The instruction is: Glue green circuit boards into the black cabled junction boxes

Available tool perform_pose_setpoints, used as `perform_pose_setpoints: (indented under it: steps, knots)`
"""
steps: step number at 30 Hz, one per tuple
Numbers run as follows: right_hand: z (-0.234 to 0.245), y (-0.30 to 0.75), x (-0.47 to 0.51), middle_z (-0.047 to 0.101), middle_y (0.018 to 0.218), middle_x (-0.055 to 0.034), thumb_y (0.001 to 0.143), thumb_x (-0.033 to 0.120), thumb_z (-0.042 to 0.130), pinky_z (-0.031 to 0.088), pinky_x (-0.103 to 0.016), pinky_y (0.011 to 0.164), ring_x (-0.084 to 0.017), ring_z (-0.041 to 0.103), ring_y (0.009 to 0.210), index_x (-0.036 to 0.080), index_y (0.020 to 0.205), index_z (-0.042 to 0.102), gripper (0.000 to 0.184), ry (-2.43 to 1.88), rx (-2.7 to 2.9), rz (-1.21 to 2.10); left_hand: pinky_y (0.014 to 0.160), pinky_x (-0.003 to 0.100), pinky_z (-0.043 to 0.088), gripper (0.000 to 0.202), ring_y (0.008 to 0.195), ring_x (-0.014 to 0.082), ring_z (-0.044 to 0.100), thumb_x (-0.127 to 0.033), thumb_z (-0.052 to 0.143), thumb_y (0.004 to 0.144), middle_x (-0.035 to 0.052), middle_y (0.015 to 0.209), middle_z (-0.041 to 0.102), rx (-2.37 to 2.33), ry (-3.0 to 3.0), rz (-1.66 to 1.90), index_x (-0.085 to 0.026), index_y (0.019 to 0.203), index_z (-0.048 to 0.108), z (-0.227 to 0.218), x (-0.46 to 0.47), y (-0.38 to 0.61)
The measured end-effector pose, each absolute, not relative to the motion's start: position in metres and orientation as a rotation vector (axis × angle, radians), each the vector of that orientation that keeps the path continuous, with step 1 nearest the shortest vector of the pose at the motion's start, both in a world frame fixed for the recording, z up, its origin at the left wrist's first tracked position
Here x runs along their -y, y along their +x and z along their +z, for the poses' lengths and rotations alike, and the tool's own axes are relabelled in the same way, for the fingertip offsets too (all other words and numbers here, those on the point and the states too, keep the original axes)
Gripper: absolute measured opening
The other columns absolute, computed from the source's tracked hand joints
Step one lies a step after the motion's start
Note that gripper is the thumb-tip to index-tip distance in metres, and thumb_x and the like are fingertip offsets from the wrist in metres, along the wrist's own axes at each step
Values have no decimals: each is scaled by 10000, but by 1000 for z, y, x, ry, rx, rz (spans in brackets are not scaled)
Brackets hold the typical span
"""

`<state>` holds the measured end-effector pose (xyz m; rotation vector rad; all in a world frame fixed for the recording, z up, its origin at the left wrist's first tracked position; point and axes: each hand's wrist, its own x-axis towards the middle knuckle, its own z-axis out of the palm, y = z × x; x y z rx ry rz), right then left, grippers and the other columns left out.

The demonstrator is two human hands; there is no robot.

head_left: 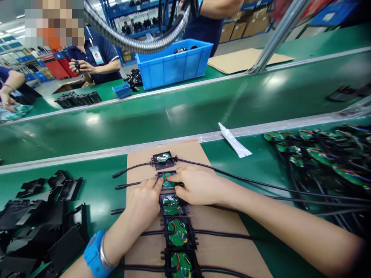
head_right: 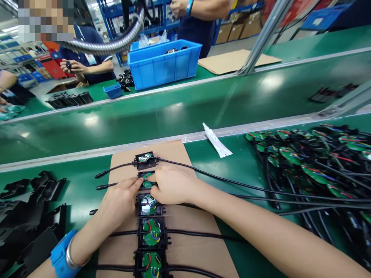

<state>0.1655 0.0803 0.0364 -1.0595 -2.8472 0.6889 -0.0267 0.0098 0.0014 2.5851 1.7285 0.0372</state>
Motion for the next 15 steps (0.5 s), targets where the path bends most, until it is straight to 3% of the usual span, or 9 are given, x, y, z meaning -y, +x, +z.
perform_pose_setpoints:
  steps: [4, 10, 15]
  knots:
    - [38, 177, -82, 653, 907, -56, 705, 172, 514, 409, -269, 639, -179, 582, 759, 175, 1062, 590, 365, -1097, 2716, 858, 869, 399, 556, 427, 1037, 251, 637, -68, 455, 819, 132, 1238, 622, -1713, 2591, 303, -127, 1215, 604, 16, -15, -28]
    - [45, 177, -73, 635, 775, -45, 773, 170, 476, 375, -269, 640, -161, 558, 694, 178, 791, 559, 86, -1268, 2717, 751, 904, 413, 473, 211, 979, 222, 607, -135, 475, 909, 64, 1028, 683, -1309, 2586, 399, -172, 1015, 654, 9, -30, -29]
    - [31, 175, -71, 619, 743, -53, 841, 184, 441, 368, -277, 632, -163, 539, 686, 167, 747, 542, 139, -1135, 2803, 633, 906, 388, 439, 194, 996, 216, 588, -108, 439, 921, 74, 1073, 658, -1327, 2550, 386, -156, 929, 627, -5, -31, -30]
